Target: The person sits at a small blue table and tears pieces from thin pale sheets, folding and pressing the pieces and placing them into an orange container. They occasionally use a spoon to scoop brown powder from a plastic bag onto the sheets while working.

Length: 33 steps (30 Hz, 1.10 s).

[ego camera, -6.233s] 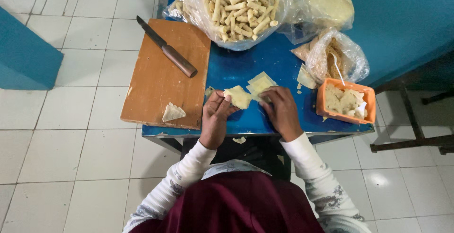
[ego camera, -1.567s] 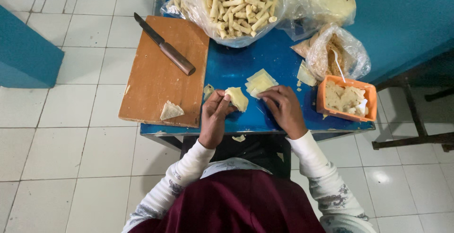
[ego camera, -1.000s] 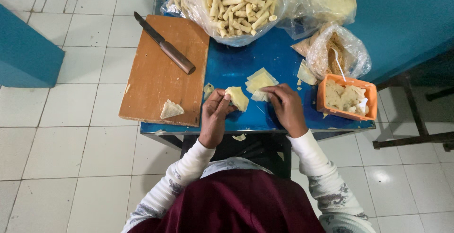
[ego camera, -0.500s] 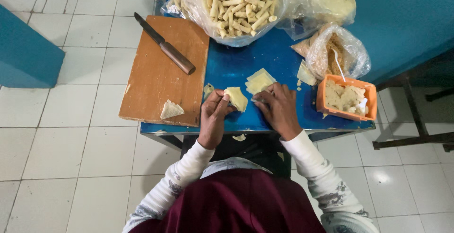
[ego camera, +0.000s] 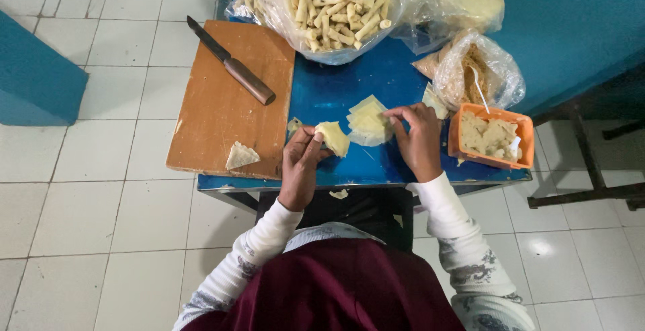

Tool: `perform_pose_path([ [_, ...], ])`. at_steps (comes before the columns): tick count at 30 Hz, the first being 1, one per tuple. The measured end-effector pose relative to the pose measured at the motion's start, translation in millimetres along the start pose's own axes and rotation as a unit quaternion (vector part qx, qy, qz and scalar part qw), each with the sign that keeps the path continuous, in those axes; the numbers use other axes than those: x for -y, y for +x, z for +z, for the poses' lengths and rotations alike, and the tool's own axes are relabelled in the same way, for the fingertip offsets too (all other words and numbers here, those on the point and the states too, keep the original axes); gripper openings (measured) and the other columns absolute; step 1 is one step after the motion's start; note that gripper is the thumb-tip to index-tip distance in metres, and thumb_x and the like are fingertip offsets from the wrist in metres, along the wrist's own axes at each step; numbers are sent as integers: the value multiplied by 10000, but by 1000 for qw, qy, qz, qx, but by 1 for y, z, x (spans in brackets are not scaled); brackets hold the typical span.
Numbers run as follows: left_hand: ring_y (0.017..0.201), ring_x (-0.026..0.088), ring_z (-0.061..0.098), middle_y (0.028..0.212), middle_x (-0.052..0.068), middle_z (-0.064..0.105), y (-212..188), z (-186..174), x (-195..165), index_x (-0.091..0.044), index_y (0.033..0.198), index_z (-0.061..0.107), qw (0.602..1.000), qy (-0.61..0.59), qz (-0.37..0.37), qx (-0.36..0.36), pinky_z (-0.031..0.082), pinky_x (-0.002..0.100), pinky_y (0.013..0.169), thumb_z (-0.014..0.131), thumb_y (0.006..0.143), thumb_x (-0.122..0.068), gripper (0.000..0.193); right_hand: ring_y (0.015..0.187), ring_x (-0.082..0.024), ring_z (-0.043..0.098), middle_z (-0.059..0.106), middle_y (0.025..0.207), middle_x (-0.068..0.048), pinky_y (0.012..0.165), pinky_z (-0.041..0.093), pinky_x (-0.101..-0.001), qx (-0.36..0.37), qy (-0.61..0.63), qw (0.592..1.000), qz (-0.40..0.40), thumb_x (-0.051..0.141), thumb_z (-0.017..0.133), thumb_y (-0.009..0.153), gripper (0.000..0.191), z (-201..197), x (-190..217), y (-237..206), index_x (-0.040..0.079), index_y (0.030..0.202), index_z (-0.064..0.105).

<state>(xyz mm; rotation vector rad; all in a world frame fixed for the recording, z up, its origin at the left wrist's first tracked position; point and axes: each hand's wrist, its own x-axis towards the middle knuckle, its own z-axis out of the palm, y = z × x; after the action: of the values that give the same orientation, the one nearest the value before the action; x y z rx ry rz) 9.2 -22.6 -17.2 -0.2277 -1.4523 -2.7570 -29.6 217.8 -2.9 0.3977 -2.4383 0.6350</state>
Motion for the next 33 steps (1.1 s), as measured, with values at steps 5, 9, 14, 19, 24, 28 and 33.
perform_pose_path([
  [5,978,140,676,1057,64,692,-1,3,2,-28,1046,591,1000,4,-3,4,566,311,889,535,1090,-171,160,892,-277,580,591,857,-17,743,379,-441,33,-38,999,7,258,807,863,88,18,-10,-1,229,911,739],
  [9,967,136,671,1054,65,695,0,1,4,-26,1045,592,1000,6,-6,-5,562,313,878,534,1088,-164,155,928,-283,585,594,883,-16,761,374,-472,39,-56,997,23,254,787,842,81,28,-13,-3,225,865,714],
  [14,967,133,666,1060,64,693,0,-2,4,-33,1043,579,1000,17,-12,-11,536,292,860,538,1089,-156,137,929,-280,589,595,889,-19,768,374,-484,53,-64,994,67,251,761,872,92,34,-20,0,201,842,690],
  [19,977,133,678,1062,60,696,0,1,5,-35,1046,592,1000,5,-13,2,557,298,886,532,1082,-165,147,932,-270,592,604,891,-19,771,364,-476,42,-45,996,68,284,775,862,141,30,-20,-1,194,921,684],
  [24,989,139,673,1088,72,696,1,2,9,-19,1053,602,1000,-6,-17,2,545,301,890,541,1088,-164,160,925,-272,579,617,922,-26,787,365,-458,45,-4,997,62,268,806,876,229,10,-8,-3,162,1030,675],
  [28,1000,133,678,1103,54,696,3,2,17,-29,1059,606,1000,-3,-28,6,555,301,896,549,1073,-169,152,940,-268,591,632,962,-51,820,422,-427,49,24,998,14,136,793,861,215,-10,18,-4,114,1047,688],
  [33,1012,123,659,1107,50,682,4,9,36,-16,1093,640,999,-27,-14,41,571,327,929,602,1064,-149,141,846,-165,652,666,981,-59,775,522,-278,42,248,967,46,123,788,887,229,-19,65,-16,48,1072,677],
])
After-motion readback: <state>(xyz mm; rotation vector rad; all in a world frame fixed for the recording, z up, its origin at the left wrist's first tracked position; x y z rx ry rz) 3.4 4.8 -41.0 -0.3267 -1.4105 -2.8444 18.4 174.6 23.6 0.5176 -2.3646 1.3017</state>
